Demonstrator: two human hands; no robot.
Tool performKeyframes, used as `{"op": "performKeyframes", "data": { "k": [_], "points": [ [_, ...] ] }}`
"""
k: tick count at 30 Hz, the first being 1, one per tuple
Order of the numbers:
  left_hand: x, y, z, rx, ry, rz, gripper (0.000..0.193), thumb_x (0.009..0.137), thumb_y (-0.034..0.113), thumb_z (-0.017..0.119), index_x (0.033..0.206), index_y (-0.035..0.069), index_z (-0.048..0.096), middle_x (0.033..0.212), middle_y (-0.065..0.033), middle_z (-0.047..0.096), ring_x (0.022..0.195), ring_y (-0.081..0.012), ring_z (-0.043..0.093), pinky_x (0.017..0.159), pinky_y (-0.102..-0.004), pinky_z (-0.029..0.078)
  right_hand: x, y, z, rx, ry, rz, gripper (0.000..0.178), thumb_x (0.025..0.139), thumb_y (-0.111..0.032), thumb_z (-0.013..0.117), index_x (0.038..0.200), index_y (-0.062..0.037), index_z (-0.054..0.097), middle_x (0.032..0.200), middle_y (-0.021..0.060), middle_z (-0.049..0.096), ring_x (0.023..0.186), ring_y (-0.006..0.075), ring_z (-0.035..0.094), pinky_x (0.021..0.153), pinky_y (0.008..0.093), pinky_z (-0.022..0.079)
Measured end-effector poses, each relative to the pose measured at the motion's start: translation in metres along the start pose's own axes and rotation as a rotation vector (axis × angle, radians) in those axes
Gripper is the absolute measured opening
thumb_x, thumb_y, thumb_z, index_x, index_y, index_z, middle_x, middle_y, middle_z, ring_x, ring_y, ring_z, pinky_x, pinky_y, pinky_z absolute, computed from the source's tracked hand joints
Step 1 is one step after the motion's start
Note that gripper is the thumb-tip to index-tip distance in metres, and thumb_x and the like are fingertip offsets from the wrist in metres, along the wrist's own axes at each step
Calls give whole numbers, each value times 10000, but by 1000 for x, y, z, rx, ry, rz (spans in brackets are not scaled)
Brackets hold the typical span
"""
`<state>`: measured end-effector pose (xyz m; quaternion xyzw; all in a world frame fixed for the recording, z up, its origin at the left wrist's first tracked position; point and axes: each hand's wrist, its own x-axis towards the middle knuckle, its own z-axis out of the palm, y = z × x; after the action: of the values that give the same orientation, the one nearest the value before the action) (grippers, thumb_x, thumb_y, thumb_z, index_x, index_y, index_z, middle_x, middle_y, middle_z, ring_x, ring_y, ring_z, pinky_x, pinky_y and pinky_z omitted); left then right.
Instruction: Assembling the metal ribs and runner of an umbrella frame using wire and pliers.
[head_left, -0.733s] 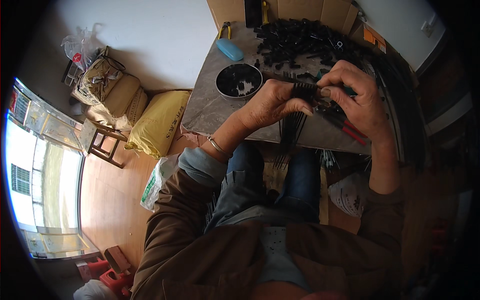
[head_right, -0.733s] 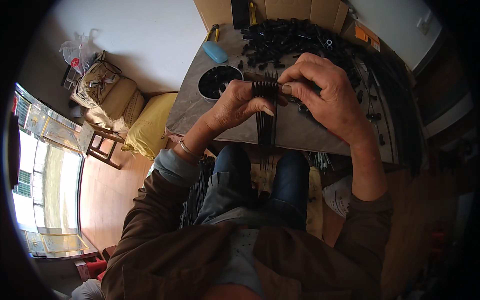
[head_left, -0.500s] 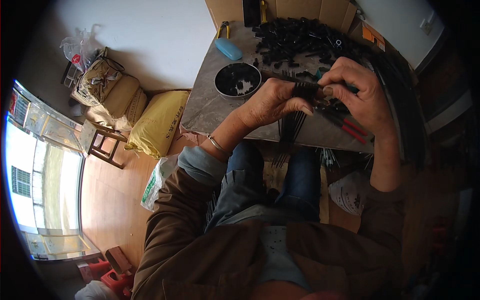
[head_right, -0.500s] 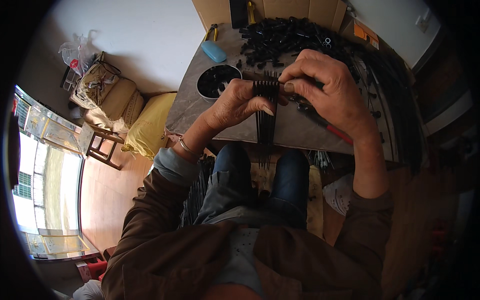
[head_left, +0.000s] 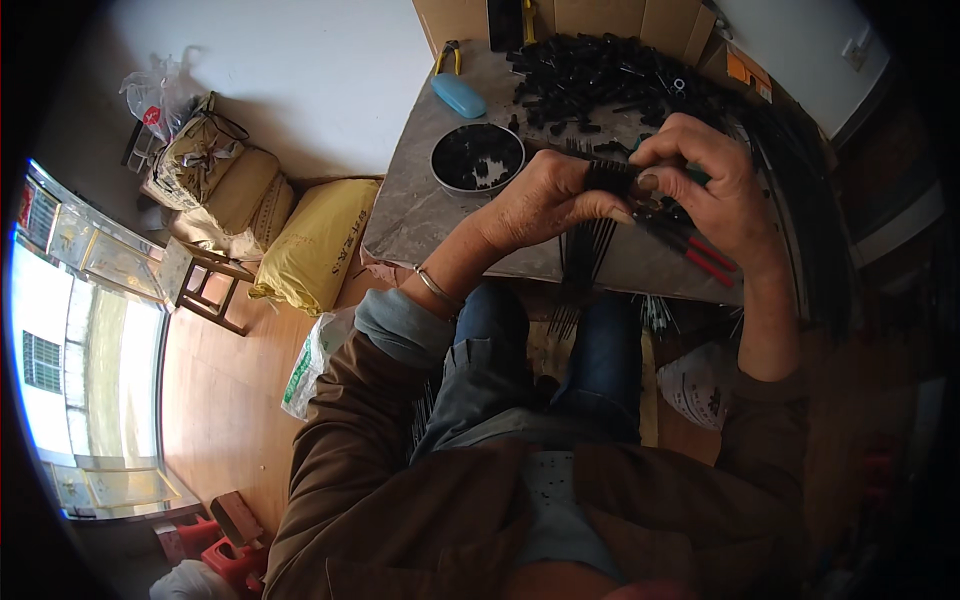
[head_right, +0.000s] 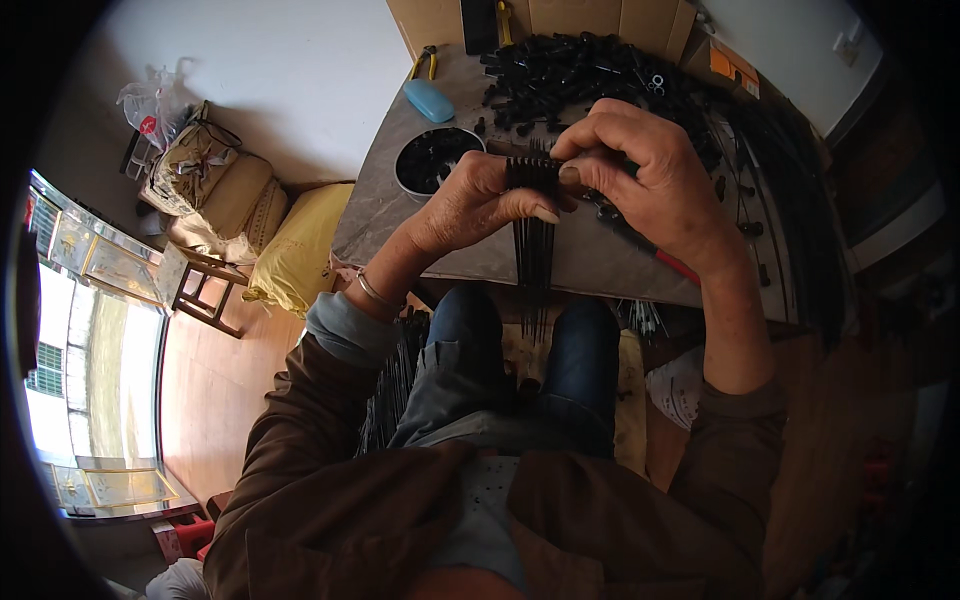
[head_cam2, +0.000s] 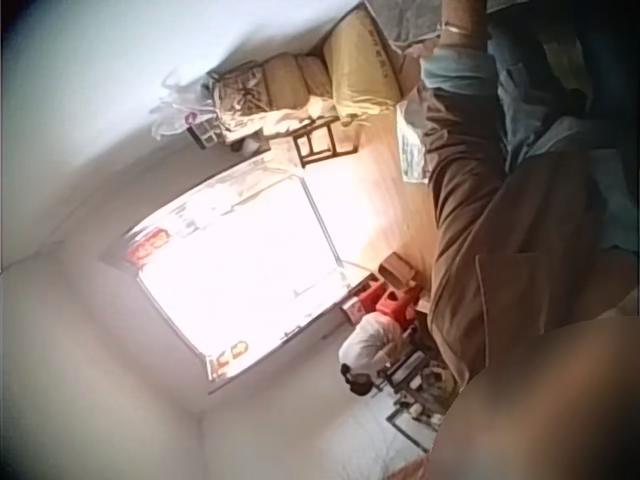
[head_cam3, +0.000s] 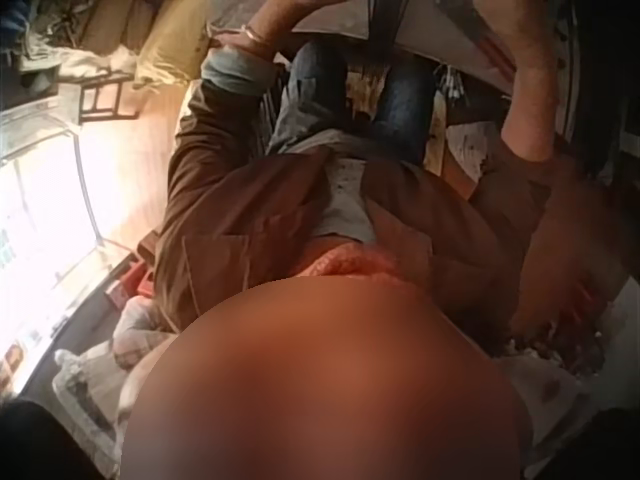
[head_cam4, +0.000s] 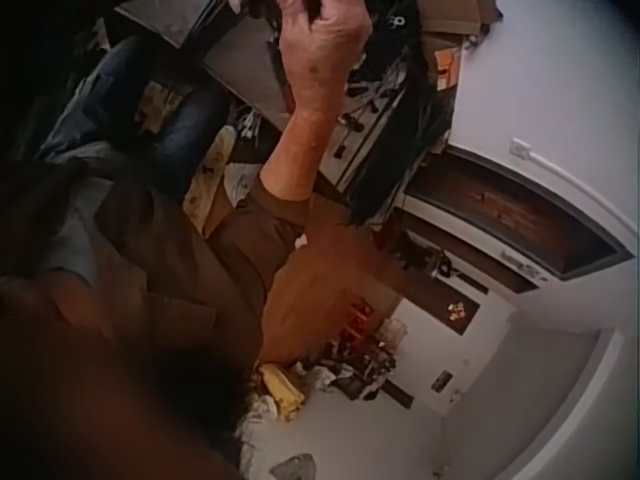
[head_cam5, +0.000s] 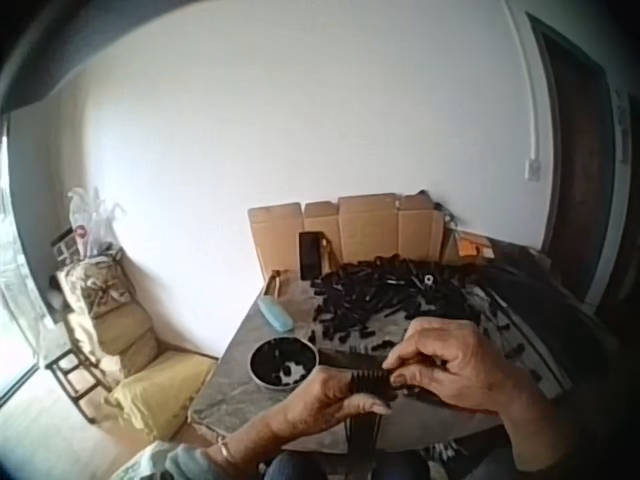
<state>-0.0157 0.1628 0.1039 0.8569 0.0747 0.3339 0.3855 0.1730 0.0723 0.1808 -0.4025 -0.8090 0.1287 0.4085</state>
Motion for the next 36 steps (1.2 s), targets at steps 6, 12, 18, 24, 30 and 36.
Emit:
{"op": "performKeyframes", "data": {
  "k": [6, 12, 18, 24, 30, 36],
  "points": [
    [1, 0, -2, 36, 27, 100, 431, 800, 356, 675, 1132, 80, 670, 888, -60, 724, 828, -129, 684, 736, -275, 547, 4, 1, -6, -50, -71, -57, 183, 814, 70, 613, 961, -26, 666, 809, 20, 561, 747, 116, 582, 658, 243, 493],
    [-1, 4, -3, -48, 64, 75, 426, 796, 357, 678, 1091, 49, 676, 876, -59, 724, 821, -134, 687, 731, -267, 544, 5, 0, -2, -26, -60, -61, 198, 816, 71, 611, 975, -31, 669, 803, 23, 555, 741, 117, 577, 649, 242, 486],
    [-2, 1, -3, -27, 86, 111, 406, 818, 352, 667, 1089, 49, 674, 870, -55, 724, 806, -131, 685, 727, -265, 542, 5, -3, 3, -18, -47, -32, 169, 839, 61, 602, 972, -21, 667, 819, 21, 561, 753, 115, 586, 653, 232, 488],
    [-1, -3, 0, -4, 51, 83, 390, 827, 357, 656, 1068, 52, 681, 867, -50, 724, 808, -128, 684, 731, -271, 543, 1, 6, 7, 46, -2, -46, 147, 850, 44, 604, 976, -10, 658, 817, 25, 562, 737, 113, 576, 635, 242, 481],
    [0, -4, 0, 3, 48, 60, 335, 810, 335, 702, 951, 32, 688, 831, -40, 717, 777, -125, 674, 692, -272, 535, 5, 9, 6, -25, -26, -143, 177, 830, 5, 650, 1005, -22, 656, 827, 15, 559, 736, 98, 569, 616, 239, 467],
    [-1, -11, 11, 91, 162, -49, 268, 774, 226, 773, 801, 4, 625, 636, -114, 595, 601, -196, 631, 554, -322, 489, 12, 11, 27, -88, -23, -213, 387, 727, -152, 769, 1077, -36, 650, 862, 30, 559, 765, 113, 547, 611, 238, 436]
  ]
}}
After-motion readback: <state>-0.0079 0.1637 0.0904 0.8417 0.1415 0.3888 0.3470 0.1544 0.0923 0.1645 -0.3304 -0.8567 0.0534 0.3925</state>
